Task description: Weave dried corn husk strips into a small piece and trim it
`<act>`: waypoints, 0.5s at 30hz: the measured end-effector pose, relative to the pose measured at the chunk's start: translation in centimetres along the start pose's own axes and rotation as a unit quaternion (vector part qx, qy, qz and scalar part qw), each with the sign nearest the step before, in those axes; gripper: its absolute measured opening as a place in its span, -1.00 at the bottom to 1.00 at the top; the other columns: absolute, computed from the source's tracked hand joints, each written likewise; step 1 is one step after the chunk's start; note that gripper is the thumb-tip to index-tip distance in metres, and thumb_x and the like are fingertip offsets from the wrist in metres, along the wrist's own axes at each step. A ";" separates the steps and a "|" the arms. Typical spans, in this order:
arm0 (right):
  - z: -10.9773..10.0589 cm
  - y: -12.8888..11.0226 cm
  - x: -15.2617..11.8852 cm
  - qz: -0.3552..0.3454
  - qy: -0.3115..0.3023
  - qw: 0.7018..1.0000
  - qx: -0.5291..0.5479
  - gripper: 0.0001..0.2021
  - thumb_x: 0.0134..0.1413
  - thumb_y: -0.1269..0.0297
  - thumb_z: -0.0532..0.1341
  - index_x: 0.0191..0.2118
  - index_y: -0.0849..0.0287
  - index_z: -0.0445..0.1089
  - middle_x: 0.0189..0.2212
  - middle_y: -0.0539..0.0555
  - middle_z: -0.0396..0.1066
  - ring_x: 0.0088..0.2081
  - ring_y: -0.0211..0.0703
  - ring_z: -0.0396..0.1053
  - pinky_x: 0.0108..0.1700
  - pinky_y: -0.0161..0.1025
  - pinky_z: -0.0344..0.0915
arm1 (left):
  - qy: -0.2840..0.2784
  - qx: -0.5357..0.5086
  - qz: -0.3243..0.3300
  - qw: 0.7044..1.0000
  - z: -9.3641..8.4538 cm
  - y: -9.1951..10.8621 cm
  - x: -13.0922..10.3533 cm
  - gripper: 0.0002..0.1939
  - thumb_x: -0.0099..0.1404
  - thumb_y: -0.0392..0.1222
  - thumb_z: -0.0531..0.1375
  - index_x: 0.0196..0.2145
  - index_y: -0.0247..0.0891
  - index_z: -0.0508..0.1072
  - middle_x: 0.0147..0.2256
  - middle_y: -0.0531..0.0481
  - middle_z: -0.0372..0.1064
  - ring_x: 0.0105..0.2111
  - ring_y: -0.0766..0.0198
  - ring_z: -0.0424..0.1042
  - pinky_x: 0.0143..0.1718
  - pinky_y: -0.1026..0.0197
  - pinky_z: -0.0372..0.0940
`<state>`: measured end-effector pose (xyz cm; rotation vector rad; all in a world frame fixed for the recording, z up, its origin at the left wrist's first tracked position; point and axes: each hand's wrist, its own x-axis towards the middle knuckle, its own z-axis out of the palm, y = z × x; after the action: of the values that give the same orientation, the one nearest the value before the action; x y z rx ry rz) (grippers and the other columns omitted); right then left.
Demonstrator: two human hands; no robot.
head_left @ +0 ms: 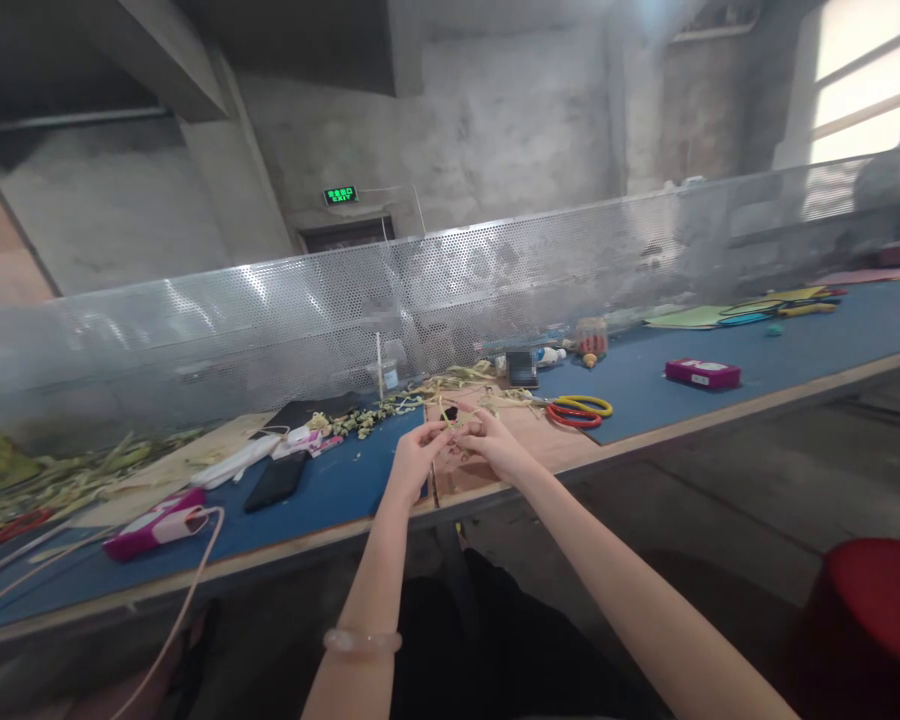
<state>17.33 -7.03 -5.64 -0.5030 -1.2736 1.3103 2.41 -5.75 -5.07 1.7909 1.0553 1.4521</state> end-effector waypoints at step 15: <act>0.3 -0.3 0.2 0.043 0.037 0.998 -0.017 -0.61 -0.19 0.27 0.28 -0.13 0.15 0.34 -0.55 -0.07 0.37 -0.53 -0.31 0.33 -0.50 -0.35 0.26 | -0.013 -0.078 -0.056 0.995 0.3 0.8 -0.4 -0.73 -0.06 -0.12 0.31 -0.38 -0.31 0.49 -0.43 -0.07 0.51 -0.38 0.19 0.45 -0.30 0.22 0.29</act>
<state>17.12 -7.07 -5.17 -0.6303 -1.2251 1.3317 2.86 -6.50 -4.74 1.6106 0.9853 1.3988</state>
